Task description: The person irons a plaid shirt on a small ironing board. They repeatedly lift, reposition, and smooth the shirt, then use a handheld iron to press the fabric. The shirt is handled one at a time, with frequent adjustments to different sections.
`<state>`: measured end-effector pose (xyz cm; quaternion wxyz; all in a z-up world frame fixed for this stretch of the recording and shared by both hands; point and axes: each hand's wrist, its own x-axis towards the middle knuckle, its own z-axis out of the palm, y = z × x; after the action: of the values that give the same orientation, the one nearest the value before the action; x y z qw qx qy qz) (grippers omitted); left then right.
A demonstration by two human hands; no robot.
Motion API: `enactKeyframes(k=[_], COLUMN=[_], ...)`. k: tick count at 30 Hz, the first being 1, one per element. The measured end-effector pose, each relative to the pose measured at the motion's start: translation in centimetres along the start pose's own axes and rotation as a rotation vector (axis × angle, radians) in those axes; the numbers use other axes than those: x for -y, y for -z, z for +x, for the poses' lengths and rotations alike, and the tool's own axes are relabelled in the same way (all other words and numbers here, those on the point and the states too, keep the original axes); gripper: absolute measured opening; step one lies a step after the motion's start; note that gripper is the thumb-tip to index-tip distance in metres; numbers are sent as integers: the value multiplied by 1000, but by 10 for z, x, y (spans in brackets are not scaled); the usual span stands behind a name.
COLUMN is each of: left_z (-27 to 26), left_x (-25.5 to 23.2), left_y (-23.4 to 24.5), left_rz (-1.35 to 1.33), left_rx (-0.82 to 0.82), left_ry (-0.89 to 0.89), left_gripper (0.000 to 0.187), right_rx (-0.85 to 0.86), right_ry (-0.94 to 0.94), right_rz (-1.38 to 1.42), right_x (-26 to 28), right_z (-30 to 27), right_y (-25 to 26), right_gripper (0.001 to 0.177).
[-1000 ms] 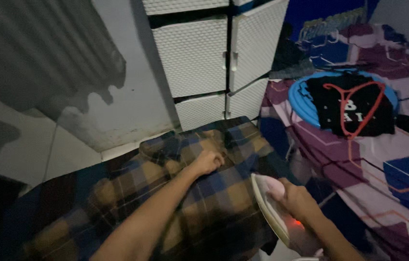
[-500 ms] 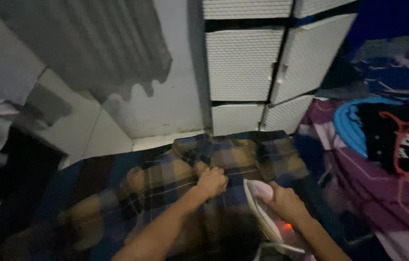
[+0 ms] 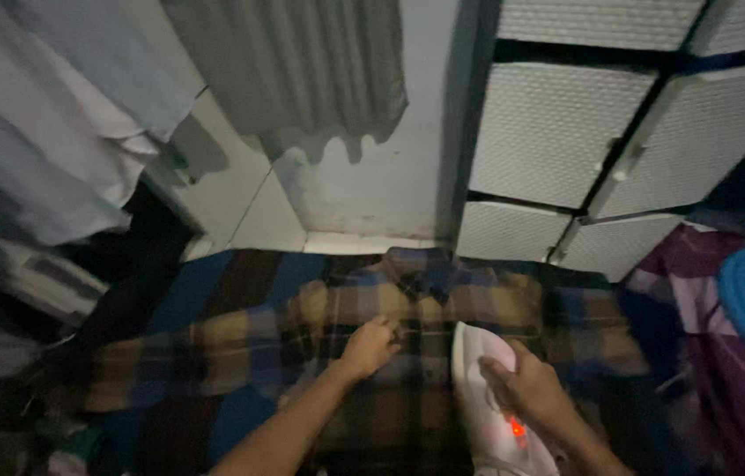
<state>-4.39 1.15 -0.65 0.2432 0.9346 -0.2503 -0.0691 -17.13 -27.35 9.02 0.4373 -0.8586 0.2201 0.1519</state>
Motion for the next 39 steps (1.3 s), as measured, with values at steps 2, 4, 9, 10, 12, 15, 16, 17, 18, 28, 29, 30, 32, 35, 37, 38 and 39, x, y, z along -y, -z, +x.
enactKeyframes(k=[2, 4, 9, 10, 12, 15, 16, 17, 18, 28, 29, 30, 32, 35, 37, 38, 39], left_z=[-12, -14, -18, -14, -13, -19, -18, -16, -15, -19, -20, -22, -26, -35, -39, -44, -55], left_x=[-4, -9, -11, -13, -14, -9, -6, -5, -3, -14, -14, -13, -10, 10, 20, 27, 33], left_y=[-4, -3, 7, 11, 16, 11, 8, 5, 3, 16, 19, 22, 24, 24, 19, 18, 18], left_rz=[29, 37, 125, 139, 191, 194, 187, 180, 174, 199, 200, 201, 191, 178, 159, 126, 90], left_rx=[-4, 14, 60, 109, 229, 287, 283, 285, 288, 319, 329, 339, 326, 246, 172, 94, 16], left_ry=[18, 103, 198, 252, 292, 310, 307, 311, 314, 316, 318, 320, 279, 199, 185, 141, 98], left_gripper=[30, 31, 66, 77, 81, 84, 85, 85, 85, 83, 84, 85, 83, 72, 59, 53, 47], right_rx=[-12, -25, -234, -249, -272, -182, -114, -46, 21, -139, -83, -28, -22, -139, -106, -16, 72], right_ry=[76, 118, 282, 283, 293, 275, 214, 155, 95, 164, 164, 163, 60, 325, 368, 251, 129], right_rz=[-51, -135, -358, -388, -433, -458, -418, -383, -348, -480, -457, -434, -442, -468, -437, -398, -361], right_x=[12, 14, 12, 13, 21, 20, 18, 12, 9, 30, 23, 19, 17, 12, 18, 21, 23], right_z=[-5, -4, 42, 57, 77, 70, 62, 49, 40, 65, 58, 52, 48, 38, 26, 17, 10], right_y=[-28, -48, -76, -71, -70, -65, -62, -61, -61, -63, -58, -54, -44, -26, -24, -23, -23], right_gripper=[66, 65, 51, 51, 53, 57, 56, 57, 57, 55, 56, 58, 56, 56, 59, 62, 66])
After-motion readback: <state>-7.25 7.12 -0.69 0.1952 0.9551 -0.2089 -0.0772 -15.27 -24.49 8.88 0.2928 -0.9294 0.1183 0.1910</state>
